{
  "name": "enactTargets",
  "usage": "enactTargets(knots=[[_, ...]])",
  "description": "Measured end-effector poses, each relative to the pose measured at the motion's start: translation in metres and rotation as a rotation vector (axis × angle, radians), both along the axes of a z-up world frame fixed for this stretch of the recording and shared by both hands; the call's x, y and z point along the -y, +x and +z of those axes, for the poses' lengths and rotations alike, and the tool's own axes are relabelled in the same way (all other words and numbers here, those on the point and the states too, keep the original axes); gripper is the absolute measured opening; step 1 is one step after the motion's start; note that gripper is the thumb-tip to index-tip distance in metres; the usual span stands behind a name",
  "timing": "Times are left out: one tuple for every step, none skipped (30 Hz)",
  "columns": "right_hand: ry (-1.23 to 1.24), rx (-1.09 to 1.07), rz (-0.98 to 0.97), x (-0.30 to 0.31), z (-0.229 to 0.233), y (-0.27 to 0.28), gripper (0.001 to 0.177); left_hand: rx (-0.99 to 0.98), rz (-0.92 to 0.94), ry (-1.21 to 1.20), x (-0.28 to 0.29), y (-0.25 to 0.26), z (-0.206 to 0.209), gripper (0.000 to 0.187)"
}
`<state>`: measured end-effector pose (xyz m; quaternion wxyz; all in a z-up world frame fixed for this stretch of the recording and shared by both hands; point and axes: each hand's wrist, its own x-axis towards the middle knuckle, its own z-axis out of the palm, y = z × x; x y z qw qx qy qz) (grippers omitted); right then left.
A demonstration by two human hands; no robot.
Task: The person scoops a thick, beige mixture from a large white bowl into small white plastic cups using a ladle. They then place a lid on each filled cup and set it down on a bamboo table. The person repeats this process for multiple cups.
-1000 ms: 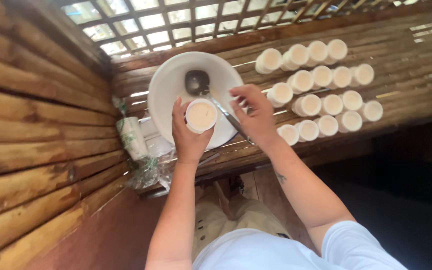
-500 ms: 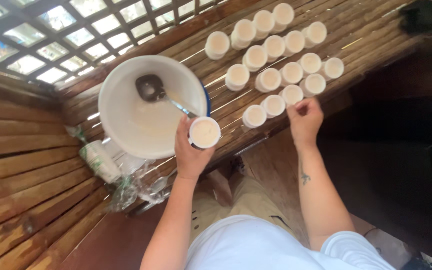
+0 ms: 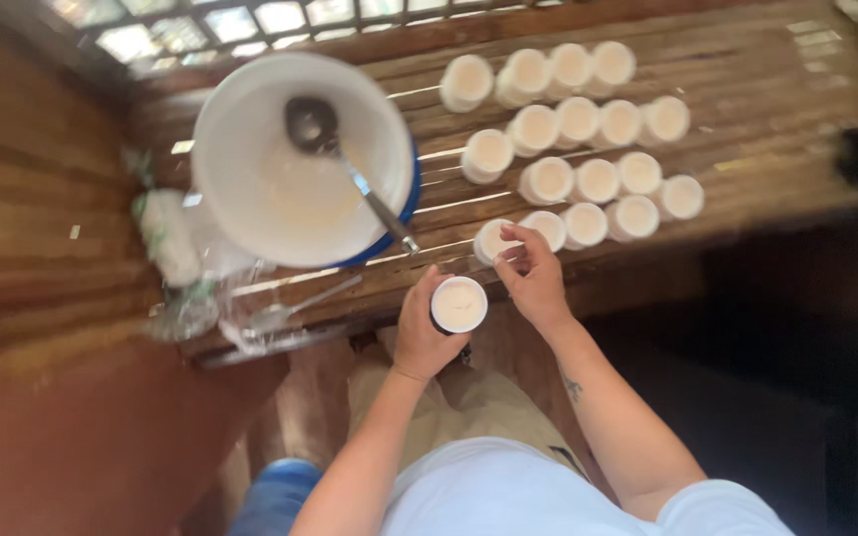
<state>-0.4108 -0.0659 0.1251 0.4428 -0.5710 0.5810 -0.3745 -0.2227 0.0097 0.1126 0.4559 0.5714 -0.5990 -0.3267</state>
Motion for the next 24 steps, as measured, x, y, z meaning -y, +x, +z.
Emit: enactTargets(knots=[[-0.008,0.001,0.037,0.002,0.0,0.001,0.045,-0.026,0.042,-0.008,-0.007,-0.005,-0.008,0.087],[-0.018,0.001,0.071,0.003,0.0,0.003,0.042,-0.052,0.08,-0.018,-0.013,-0.009,-0.014,0.089],[-0.055,-0.004,0.107,0.002,0.0,0.007,0.038,-0.078,0.118,-0.029,-0.019,-0.011,-0.019,0.09],[-0.096,-0.009,0.148,0.002,0.001,0.011,0.034,-0.07,0.162,-0.057,-0.024,-0.013,-0.023,0.089],[-0.137,-0.012,0.189,0.002,0.002,0.016,0.029,-0.061,0.205,-0.086,-0.029,-0.013,-0.026,0.088],[-0.199,0.001,0.235,0.002,0.003,0.024,0.026,-0.05,0.251,-0.111,-0.035,-0.01,-0.028,0.087],[-0.262,0.017,0.281,0.002,0.005,0.033,0.024,-0.045,0.284,-0.102,-0.041,-0.007,-0.028,0.089],[-0.324,0.037,0.324,0.0,0.008,0.042,0.021,-0.038,0.316,-0.092,-0.049,-0.001,-0.027,0.09],[-0.338,0.053,0.368,-0.001,0.01,0.053,0.021,-0.031,0.347,-0.081,-0.057,0.005,-0.025,0.091],[-0.352,0.066,0.406,-0.003,0.012,0.065,0.021,-0.017,0.383,-0.079,-0.065,0.012,-0.023,0.092],[-0.365,0.08,0.443,-0.004,0.011,0.079,0.02,-0.002,0.418,-0.077,-0.074,0.021,-0.02,0.092],[-0.327,0.129,0.488,-0.007,0.009,0.093,0.019,0.014,0.448,-0.076,-0.082,0.03,-0.018,0.092],[-0.287,0.178,0.533,-0.008,0.003,0.107,0.018,0.025,0.478,-0.084,-0.092,0.039,-0.016,0.092],[-0.244,0.22,0.572,-0.011,-0.004,0.122,0.017,0.032,0.502,-0.091,-0.101,0.05,-0.014,0.092],[-0.078,0.227,0.597,-0.012,-0.015,0.14,0.017,0.039,0.526,-0.097,-0.11,0.06,-0.012,0.092],[0.086,0.233,0.615,-0.015,-0.027,0.16,0.018,0.047,0.554,-0.08,-0.118,0.069,-0.01,0.092],[0.251,0.236,0.632,-0.018,-0.038,0.177,0.019,0.054,0.581,-0.064,-0.125,0.077,-0.007,0.092],[0.149,0.09,0.708,-0.021,-0.05,0.192,0.025,0.058,0.598,-0.046,-0.132,0.086,-0.006,0.091],[0.045,-0.056,0.78,-0.024,-0.062,0.208,0.031,0.086,0.618,-0.047,-0.136,0.095,-0.005,0.091],[-0.059,-0.202,0.843,-0.027,-0.074,0.222,0.037,0.114,0.632,-0.047,-0.141,0.103,-0.004,0.092],[-0.173,-0.242,0.876,-0.028,-0.086,0.236,0.04,0.142,0.646,-0.047,-0.144,0.111,-0.003,0.092],[-0.289,-0.282,0.903,-0.028,-0.099,0.25,0.044,0.137,0.644,-0.061,-0.144,0.119,-0.004,0.092],[-0.405,-0.323,0.929,-0.027,-0.111,0.263,0.047,0.132,0.642,-0.074,-0.144,0.126,-0.006,0.092],[-0.386,-0.374,0.93,-0.026,-0.121,0.274,0.051,0.128,0.639,-0.086,-0.145,0.134,-0.008,0.093]])
